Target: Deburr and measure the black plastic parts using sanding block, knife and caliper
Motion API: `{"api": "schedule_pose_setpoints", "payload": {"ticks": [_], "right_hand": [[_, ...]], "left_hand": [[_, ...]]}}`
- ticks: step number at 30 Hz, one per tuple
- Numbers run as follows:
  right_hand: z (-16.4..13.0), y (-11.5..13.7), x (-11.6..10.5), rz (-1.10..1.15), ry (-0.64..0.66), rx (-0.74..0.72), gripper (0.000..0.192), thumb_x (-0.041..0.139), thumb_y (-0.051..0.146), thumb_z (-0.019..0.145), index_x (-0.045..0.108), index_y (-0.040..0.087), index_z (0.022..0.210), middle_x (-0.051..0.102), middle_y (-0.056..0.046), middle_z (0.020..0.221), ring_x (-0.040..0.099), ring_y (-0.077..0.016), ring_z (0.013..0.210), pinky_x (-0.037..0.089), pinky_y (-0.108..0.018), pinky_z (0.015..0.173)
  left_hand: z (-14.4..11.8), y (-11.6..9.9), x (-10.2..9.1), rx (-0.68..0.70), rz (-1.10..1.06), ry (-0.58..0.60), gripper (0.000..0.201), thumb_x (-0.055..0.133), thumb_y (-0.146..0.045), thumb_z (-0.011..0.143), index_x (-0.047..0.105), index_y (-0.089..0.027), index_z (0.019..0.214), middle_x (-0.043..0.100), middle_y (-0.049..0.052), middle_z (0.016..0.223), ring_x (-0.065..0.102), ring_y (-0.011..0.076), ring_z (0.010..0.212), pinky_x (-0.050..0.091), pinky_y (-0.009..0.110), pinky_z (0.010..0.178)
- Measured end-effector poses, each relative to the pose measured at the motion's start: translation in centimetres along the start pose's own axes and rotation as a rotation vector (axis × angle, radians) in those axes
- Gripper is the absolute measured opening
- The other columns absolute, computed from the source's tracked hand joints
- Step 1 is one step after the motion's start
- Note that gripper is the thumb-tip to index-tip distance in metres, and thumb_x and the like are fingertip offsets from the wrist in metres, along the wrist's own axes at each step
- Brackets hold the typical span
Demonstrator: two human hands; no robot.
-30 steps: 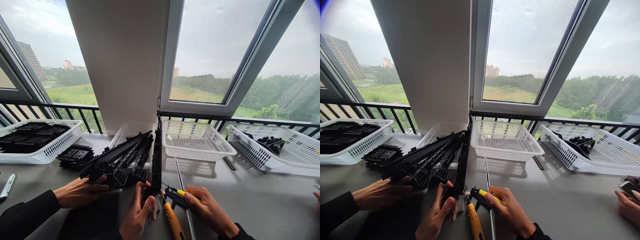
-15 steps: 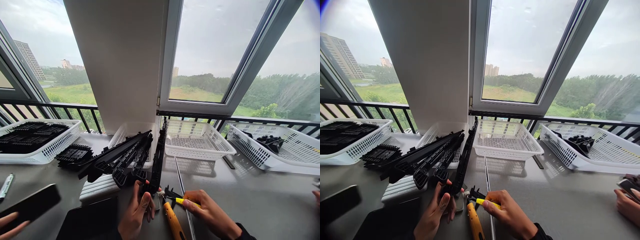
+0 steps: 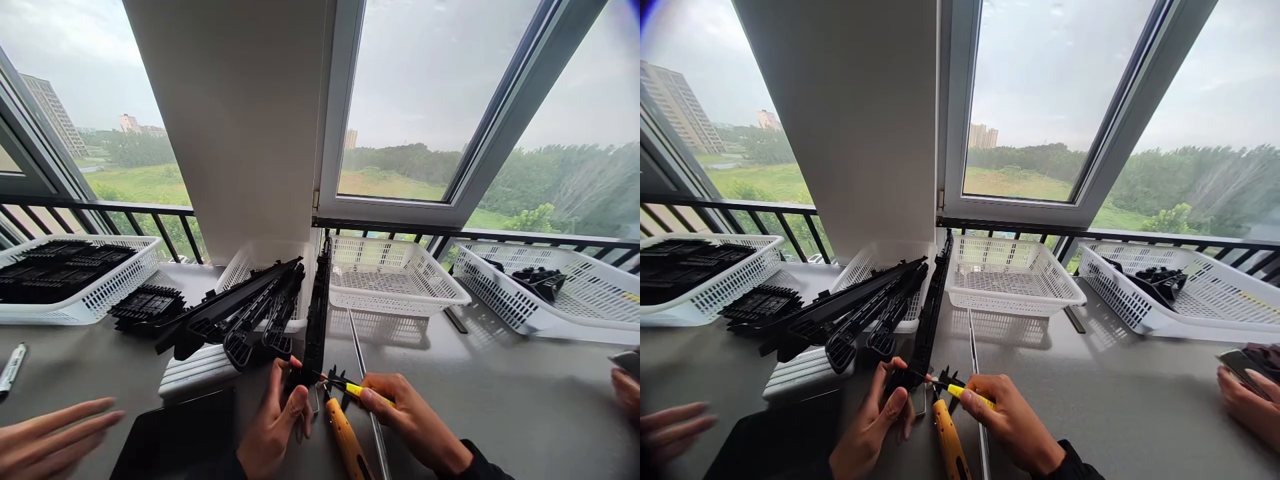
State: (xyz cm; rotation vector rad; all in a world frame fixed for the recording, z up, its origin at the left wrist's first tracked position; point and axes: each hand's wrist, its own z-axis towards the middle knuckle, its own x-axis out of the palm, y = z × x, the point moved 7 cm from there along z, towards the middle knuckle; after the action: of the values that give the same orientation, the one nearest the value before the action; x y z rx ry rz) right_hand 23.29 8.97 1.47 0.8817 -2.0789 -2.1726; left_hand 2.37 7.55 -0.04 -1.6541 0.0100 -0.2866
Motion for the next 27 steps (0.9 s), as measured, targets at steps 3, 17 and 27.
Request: {"api": "schedule_pose_setpoints", "payload": {"ticks": [3, 17, 27], "right_hand": [[-0.1, -0.2, -0.2, 0.002, -0.018, 0.005, 0.062, 0.045, 0.073, 0.102, 0.043, 0.021, 0.069, 0.035, 0.004, 0.070, 0.031, -0.0135, 0.066, 0.021, -0.030, 0.060], [-0.3, 0.2, 0.5, 0.017, 0.066, 0.034, 0.064, 0.048, 0.076, 0.100, 0.047, 0.020, 0.069, 0.036, 0.004, 0.070, 0.030, -0.0126, 0.065, 0.021, -0.030, 0.058], [-0.4, 0.3, 0.6, 0.016, 0.074, 0.019, 0.065, 0.049, 0.076, 0.099, 0.052, 0.019, 0.069, 0.037, 0.004, 0.069, 0.031, -0.0125, 0.064, 0.021, -0.030, 0.058]], "left_hand": [[0.0, 0.0, 0.1, -0.009, -0.030, -0.024, 0.044, 0.065, -0.065, 0.096, 0.052, -0.030, 0.120, 0.058, -0.007, 0.058, 0.052, 0.0183, 0.053, 0.041, 0.033, 0.059], [0.3, 1.0, 0.0, -0.065, -0.026, 0.078, 0.073, 0.063, -0.079, 0.090, 0.037, -0.023, 0.129, 0.058, -0.009, 0.065, 0.052, 0.0144, 0.058, 0.044, 0.028, 0.060], [0.7, 1.2, -0.6, -0.035, -0.008, 0.036, 0.080, 0.060, -0.081, 0.090, 0.032, -0.021, 0.136, 0.058, -0.009, 0.059, 0.048, 0.0138, 0.052, 0.040, 0.028, 0.055]]}}
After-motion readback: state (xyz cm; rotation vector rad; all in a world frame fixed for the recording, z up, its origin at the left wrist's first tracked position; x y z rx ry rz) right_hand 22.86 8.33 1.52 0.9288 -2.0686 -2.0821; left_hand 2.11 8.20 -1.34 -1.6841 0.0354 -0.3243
